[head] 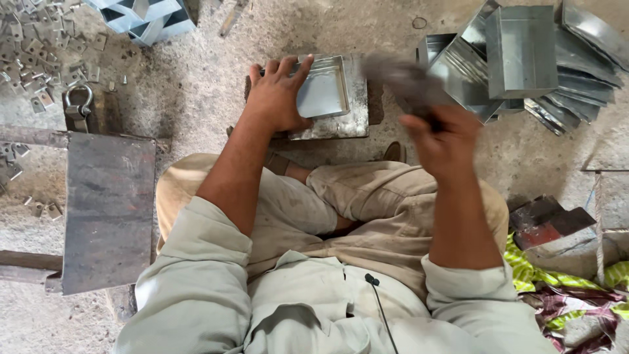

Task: The person sits cross-legged on the floor and uses a hammer to strike the edges of small rectangular metal boxes placed on a metal block. The person repeatedly picks up a box, positions it on the block, hammers the edges, and then sets the box aside to work on the next one.

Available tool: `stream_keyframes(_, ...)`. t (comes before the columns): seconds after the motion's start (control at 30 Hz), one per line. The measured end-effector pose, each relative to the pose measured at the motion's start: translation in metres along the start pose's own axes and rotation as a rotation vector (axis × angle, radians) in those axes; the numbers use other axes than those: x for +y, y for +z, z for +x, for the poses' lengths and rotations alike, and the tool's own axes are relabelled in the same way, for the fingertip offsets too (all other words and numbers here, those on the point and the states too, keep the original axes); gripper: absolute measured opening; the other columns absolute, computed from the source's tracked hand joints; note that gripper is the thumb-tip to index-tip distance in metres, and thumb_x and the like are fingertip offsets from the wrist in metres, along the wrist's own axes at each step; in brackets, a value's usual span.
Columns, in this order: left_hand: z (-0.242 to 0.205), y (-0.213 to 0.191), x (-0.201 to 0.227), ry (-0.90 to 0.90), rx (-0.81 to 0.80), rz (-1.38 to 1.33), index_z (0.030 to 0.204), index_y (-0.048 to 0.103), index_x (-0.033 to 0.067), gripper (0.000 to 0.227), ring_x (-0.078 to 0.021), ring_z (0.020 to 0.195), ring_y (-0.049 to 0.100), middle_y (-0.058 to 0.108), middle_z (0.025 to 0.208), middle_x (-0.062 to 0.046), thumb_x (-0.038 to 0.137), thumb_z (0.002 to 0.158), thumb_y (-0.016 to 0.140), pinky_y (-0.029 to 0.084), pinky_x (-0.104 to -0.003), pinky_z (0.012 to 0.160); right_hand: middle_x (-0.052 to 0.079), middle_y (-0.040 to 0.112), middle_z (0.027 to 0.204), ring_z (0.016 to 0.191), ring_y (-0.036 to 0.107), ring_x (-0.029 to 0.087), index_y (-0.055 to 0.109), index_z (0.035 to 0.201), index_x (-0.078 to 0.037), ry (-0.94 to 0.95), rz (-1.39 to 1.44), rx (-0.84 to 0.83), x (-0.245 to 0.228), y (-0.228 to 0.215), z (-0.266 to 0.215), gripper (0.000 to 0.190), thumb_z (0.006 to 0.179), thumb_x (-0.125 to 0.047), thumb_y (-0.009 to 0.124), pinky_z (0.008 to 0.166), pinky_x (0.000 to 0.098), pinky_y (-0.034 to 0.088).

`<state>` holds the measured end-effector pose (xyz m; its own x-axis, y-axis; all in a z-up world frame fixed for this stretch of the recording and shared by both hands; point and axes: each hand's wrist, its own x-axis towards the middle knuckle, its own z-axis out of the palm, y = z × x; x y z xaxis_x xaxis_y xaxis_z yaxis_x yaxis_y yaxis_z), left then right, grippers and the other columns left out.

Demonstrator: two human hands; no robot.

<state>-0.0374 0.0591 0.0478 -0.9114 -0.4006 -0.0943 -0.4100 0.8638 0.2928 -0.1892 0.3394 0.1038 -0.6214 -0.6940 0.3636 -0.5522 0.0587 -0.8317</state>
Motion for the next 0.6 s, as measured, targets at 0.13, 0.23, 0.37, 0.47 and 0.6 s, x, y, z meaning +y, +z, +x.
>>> stream_keyframes(0.13,-0.002,0.0,0.002,0.008,0.051,0.026,0.161,0.031,0.0236,0.126,-0.0369,0.14,0.037,0.042,0.153,-0.013,0.049,0.053,0.091,0.021,-0.065,0.113,0.009,0.065,0.071,0.058,0.056,0.016,0.081,0.11,-0.009,0.343,-0.483,-0.251,0.007,0.033,0.01,0.032,0.09,-0.033,0.089,0.057,0.031,0.045)
stream_keyframes(0.23,-0.002,-0.011,0.001,-0.003,0.065,0.038,0.16,0.03,0.0224,0.128,-0.0388,0.139,0.038,0.043,0.152,-0.015,0.05,0.051,0.092,0.022,-0.064,0.112,0.001,0.072,0.081,0.064,0.062,0.009,0.076,0.117,-0.006,0.253,-0.263,-0.097,0.001,0.021,0.005,0.037,0.088,-0.028,0.085,0.059,0.0258,0.048)
stream_keyframes(0.37,-0.015,-0.023,-0.015,-0.113,-0.147,-0.173,0.164,0.021,0.0226,0.133,-0.036,0.149,0.038,0.043,0.16,-0.015,0.056,0.055,0.089,0.022,-0.059,0.123,0.002,0.064,0.086,0.072,0.054,0.006,0.073,0.128,-0.002,0.151,0.063,0.083,-0.014,0.001,-0.005,0.037,0.104,-0.029,0.081,0.062,0.0223,0.043)
stream_keyframes(0.47,-0.009,-0.022,-0.042,-0.177,-0.383,-0.619,0.165,-0.006,0.0109,0.146,-0.0387,0.151,0.034,0.032,0.159,-0.031,0.073,0.062,0.076,0.027,-0.045,0.125,0.0,0.062,0.08,0.061,0.053,0.003,0.07,0.13,-0.003,0.012,0.344,0.226,-0.03,-0.005,-0.019,0.039,0.106,-0.034,0.074,0.052,0.0195,0.038)
stream_keyframes(0.6,-0.005,0.005,-0.068,-0.217,-0.449,-0.812,0.163,-0.007,0.0025,0.135,-0.0375,0.158,0.015,0.016,0.167,-0.032,0.08,0.075,0.062,0.021,-0.045,0.123,0.002,0.066,0.081,0.062,0.059,0.008,0.07,0.125,-0.006,-0.133,0.501,0.392,-0.013,0.022,-0.014,0.039,0.102,-0.038,0.07,0.044,0.0223,0.042)
